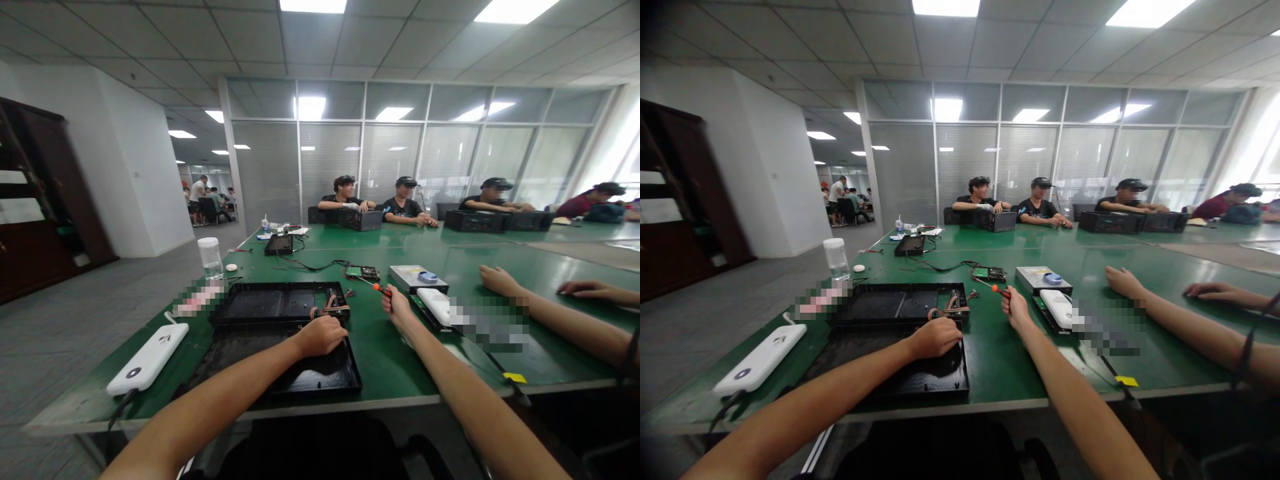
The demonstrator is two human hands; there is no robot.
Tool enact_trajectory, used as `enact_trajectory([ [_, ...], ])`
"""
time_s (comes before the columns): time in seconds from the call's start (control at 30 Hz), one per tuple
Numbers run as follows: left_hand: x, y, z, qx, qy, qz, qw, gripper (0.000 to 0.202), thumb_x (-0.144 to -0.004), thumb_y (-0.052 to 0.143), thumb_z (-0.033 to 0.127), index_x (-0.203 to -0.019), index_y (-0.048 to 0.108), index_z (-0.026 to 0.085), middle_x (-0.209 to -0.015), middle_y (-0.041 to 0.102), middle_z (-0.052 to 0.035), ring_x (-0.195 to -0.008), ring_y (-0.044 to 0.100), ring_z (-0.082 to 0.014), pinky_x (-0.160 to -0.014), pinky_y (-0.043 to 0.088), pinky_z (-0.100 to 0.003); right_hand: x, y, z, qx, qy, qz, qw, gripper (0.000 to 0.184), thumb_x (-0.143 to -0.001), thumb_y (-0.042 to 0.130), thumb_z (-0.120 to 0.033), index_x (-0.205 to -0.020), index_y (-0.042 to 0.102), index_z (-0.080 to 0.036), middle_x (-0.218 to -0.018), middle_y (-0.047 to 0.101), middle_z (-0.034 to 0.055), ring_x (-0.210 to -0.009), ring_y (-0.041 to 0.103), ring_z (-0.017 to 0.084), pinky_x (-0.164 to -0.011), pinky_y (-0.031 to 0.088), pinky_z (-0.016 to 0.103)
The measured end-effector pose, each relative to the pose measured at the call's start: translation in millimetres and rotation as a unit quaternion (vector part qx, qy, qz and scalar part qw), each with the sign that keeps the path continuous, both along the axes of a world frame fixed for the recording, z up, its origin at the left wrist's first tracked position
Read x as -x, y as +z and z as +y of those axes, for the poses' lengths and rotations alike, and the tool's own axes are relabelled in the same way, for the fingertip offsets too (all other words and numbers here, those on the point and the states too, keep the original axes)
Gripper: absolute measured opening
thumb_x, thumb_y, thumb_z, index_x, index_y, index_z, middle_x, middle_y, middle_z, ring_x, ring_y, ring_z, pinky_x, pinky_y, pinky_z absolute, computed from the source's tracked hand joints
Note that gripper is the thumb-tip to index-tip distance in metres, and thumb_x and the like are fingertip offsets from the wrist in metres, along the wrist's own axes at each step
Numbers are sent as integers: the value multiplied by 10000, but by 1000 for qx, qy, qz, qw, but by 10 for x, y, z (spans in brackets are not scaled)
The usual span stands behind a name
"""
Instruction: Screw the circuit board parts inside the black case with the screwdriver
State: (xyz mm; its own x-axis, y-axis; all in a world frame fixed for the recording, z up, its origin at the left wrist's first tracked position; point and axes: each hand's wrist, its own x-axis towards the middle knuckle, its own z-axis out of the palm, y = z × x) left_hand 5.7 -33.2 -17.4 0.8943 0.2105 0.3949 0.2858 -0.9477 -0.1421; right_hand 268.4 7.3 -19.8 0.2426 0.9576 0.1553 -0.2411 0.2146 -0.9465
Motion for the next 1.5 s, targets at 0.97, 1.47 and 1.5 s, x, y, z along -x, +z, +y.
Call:
enact_trajectory([
  [0.97, 929, 729, 225, 14, 135, 52, 989, 218, -815, 442, 299, -980, 527, 185, -877, 587, -57, -819, 534, -174, -733, 383, -256, 875, 264, -1693, -246, 188, -726, 614, 305, -784, 472, -250, -1086, 497, -215, -1016, 576, 61, -843, 561, 158, -683, 393, 240],
  [1.47, 1141, 505, 607, 64, 185, 172, 965, 269, -688, 628, 361, -862, 589, 160, -859, 603, -63, -828, 550, -193, -704, 388, -235, 617, 130, -1876, -177, 106, -772, 602, 81, -735, 513, -252, -749, 549, -180, -722, 582, 13, -654, 516, 135, -557, 247, 251],
  [1.5, 1127, 581, 592, 53, 186, 174, 966, 274, -690, 626, 361, -870, 589, 158, -860, 603, -67, -830, 550, -197, -707, 389, -240, 618, 132, -1814, -172, 106, -773, 602, 87, -735, 515, -256, -757, 555, -182, -730, 585, 14, -664, 522, 137, -562, 254, 248],
])
